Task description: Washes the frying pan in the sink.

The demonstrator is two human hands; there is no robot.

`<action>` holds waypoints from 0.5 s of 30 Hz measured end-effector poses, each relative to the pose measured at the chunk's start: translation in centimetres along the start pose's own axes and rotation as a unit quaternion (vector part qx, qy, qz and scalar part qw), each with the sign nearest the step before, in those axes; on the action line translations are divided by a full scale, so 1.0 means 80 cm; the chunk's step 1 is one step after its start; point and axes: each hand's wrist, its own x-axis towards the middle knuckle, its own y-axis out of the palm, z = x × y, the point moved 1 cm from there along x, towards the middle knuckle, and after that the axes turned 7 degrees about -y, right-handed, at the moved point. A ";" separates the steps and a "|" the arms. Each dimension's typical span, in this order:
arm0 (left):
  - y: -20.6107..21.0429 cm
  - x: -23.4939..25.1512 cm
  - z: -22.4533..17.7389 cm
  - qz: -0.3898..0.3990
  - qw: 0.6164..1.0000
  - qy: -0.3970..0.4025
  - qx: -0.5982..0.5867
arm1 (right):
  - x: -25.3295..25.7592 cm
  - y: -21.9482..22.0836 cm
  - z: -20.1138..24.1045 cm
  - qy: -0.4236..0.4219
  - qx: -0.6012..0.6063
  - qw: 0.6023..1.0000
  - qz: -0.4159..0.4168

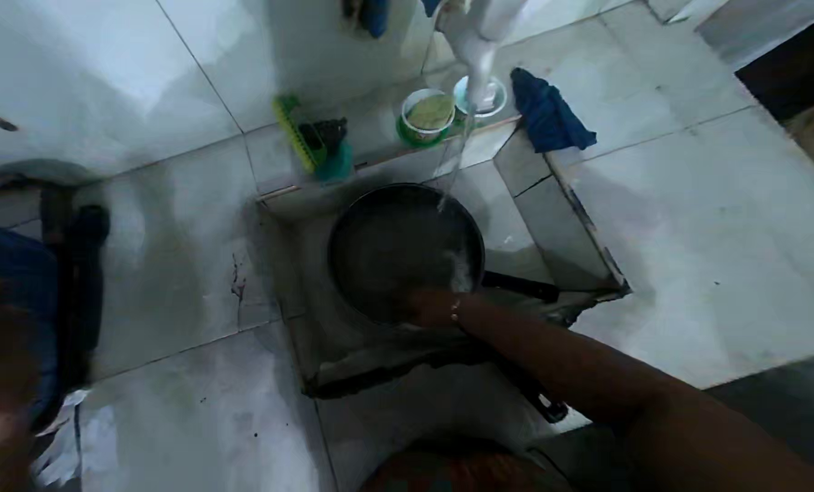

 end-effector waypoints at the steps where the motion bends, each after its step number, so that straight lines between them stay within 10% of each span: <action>1: 0.038 -0.037 -0.031 0.053 0.995 0.065 -0.059 | -0.019 -0.002 -0.005 0.022 -0.010 1.000 0.004; 4: 0.157 -0.142 -0.129 0.333 0.915 0.113 -0.199 | -0.070 -0.014 -0.019 0.058 -0.106 0.992 -0.023; 7: 0.264 -0.222 -0.210 0.559 0.766 -0.020 -0.316 | -0.100 -0.022 -0.045 0.071 -0.136 0.978 -0.138; 10: 0.336 -0.271 -0.281 0.578 0.662 -0.250 -0.405 | -0.120 -0.020 -0.084 0.110 -0.073 0.947 -0.293; 15: 0.366 -0.297 -0.344 0.473 0.663 -0.396 -0.423 | -0.141 0.007 -0.142 0.205 0.024 0.941 -0.268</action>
